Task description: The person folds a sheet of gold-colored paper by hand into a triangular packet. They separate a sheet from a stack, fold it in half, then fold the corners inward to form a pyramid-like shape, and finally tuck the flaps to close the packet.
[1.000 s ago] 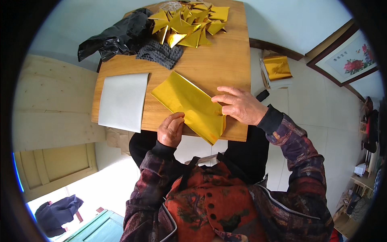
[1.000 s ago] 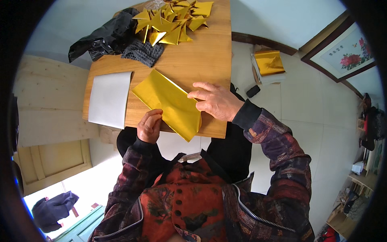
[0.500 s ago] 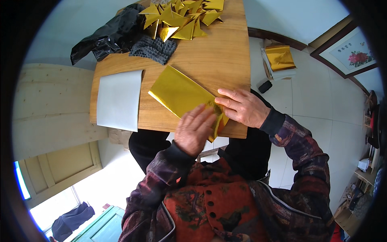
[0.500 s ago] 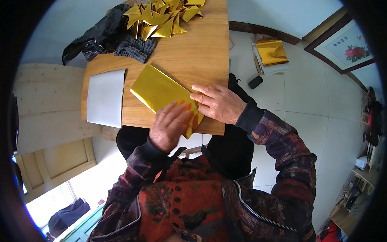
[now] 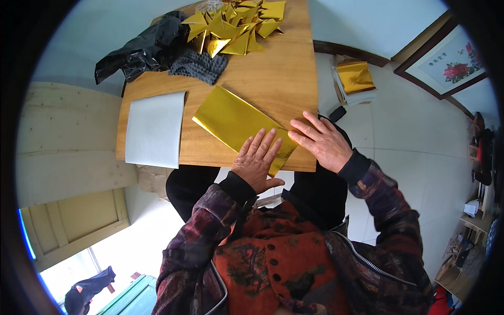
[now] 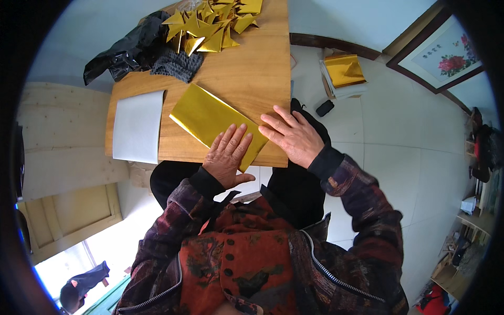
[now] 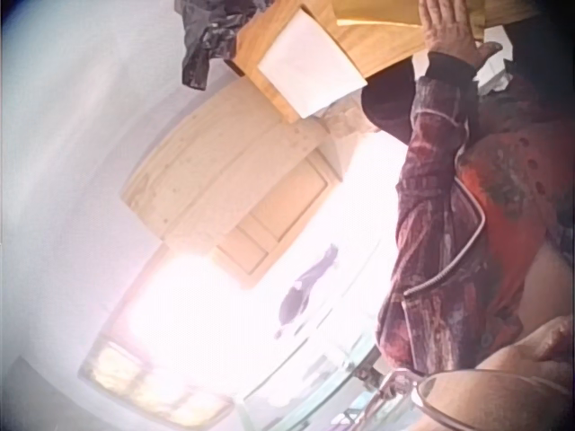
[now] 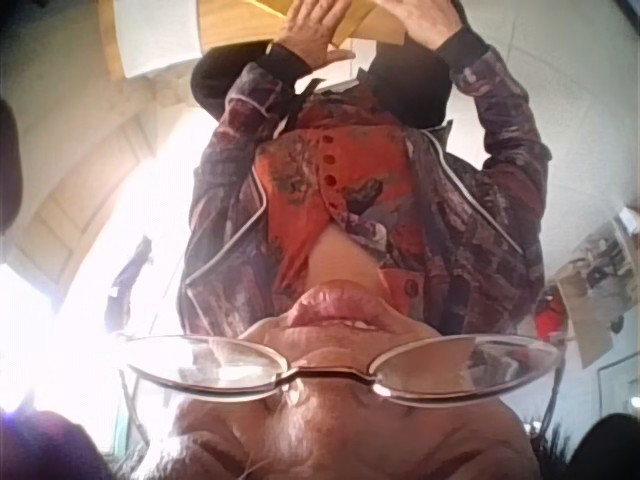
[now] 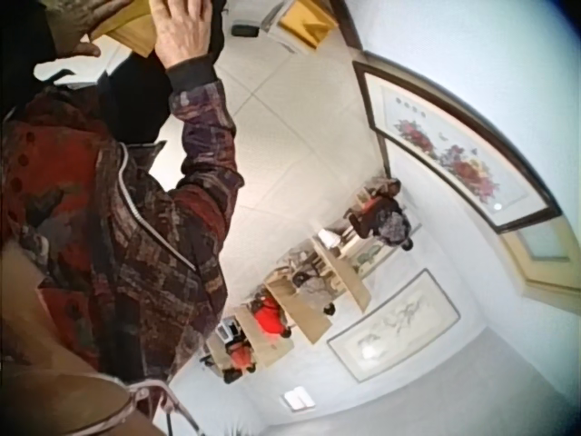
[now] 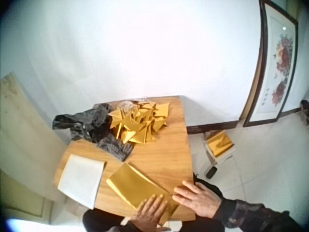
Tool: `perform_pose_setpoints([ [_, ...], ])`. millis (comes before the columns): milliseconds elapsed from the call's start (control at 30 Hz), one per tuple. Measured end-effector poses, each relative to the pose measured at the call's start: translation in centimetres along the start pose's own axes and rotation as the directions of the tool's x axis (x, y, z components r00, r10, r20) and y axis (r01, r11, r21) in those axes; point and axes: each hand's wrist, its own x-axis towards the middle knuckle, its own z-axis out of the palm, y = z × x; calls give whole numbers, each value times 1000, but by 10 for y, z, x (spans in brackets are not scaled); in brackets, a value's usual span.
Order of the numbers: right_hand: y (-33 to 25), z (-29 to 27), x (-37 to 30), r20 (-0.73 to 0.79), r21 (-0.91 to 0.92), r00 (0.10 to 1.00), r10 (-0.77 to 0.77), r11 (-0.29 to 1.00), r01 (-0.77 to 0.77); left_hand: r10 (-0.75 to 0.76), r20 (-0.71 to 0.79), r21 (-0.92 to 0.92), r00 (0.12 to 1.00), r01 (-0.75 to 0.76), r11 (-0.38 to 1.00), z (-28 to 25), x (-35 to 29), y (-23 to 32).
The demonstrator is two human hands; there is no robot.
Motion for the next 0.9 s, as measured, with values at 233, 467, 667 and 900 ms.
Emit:
perform_pose_setpoints([
  [233,-72,30,-1,-59,194,981,183,966,-169,0,25,5,1000,-1,1000,2,1,-3],
  [467,-80,43,-14,-93,155,963,252,959,-236,46,-15,-7,999,-46,999,12,-5,-17],
  [667,-80,45,-12,-99,106,959,267,961,-256,69,-173,-140,982,-94,986,16,-21,-32],
  [900,-75,46,-14,-99,177,953,285,948,-265,-13,-269,-315,963,-75,946,16,-25,-25],
])
